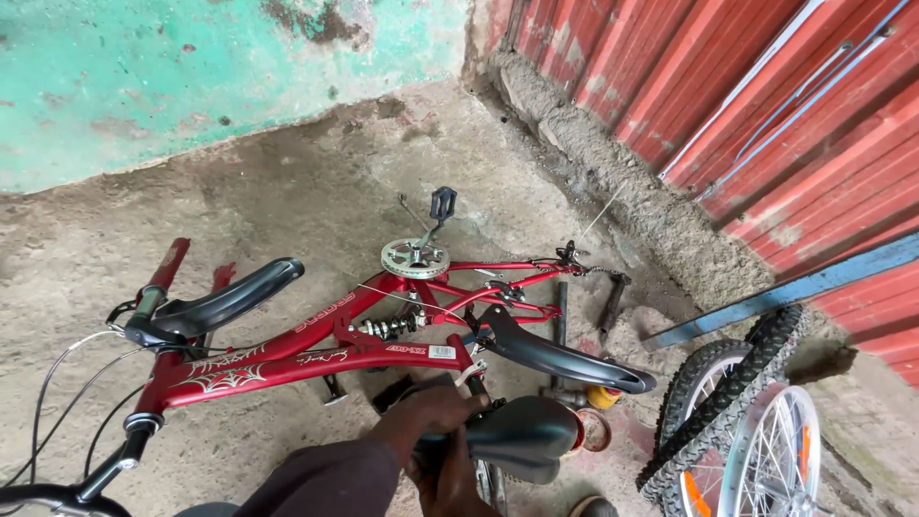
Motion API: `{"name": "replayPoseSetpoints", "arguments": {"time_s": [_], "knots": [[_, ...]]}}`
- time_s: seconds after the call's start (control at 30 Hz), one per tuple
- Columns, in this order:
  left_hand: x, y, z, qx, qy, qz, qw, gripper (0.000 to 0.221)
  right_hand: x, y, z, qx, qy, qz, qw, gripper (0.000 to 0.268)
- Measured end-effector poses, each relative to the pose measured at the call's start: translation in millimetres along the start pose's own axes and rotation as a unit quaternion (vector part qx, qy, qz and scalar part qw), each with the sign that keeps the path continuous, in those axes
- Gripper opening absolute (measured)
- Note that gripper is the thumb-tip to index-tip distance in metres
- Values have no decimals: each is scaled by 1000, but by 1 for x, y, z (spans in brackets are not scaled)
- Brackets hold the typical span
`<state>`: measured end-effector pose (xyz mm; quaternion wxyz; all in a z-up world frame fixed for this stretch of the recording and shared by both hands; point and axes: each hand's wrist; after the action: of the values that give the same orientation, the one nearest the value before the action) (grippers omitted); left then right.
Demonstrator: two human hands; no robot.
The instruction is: The person is repairing a red bicycle by loosening bolts with a wrench and adjusting the seat post, occasionally using a metal pipe for extra leverage.
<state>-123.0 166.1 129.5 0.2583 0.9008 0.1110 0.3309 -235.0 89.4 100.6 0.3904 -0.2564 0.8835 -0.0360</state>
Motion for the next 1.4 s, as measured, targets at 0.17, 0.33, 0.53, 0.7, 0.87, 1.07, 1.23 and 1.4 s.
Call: {"name": "replayPoseSetpoints", "arguments": {"time_s": [0.17,0.33,0.53,0.7,0.87,1.07,1.23,1.4], "knots": [[9,-3,-36,46,-83,42,995,73,35,7,17,-226,27,-200,953,77],[-10,-39,-61,78,-85,-190,975,52,-68,-58,-68,22,-240,-862,446,18],[5,-30,-61,106,-228,-122,960,43,-99,-86,-82,207,-214,-890,345,19],[4,-19,-77,86,-243,-31,966,54,-96,-100,-60,123,-231,-780,568,15],[-44,-67,-26,86,-404,-121,903,91,-3,-106,24,107,-145,-948,264,31],[-31,-67,-85,245,-173,38,953,108,-75,-79,-52,-77,-220,-931,280,45],[-39,-80,-94,266,-144,4,953,97,-72,-66,-54,-116,-267,-921,260,56],[-93,-123,-46,236,-156,10,959,61,-55,-70,-39,-136,-247,-909,308,53]]}}
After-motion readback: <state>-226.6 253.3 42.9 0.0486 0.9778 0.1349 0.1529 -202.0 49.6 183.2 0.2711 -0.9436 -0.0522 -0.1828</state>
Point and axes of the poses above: each hand's wrist, its own z-axis towards the middle knuckle, its own x-axis out of the back of the hand, y = z × x, and after that the axes turned 6 degrees about z, right-handed
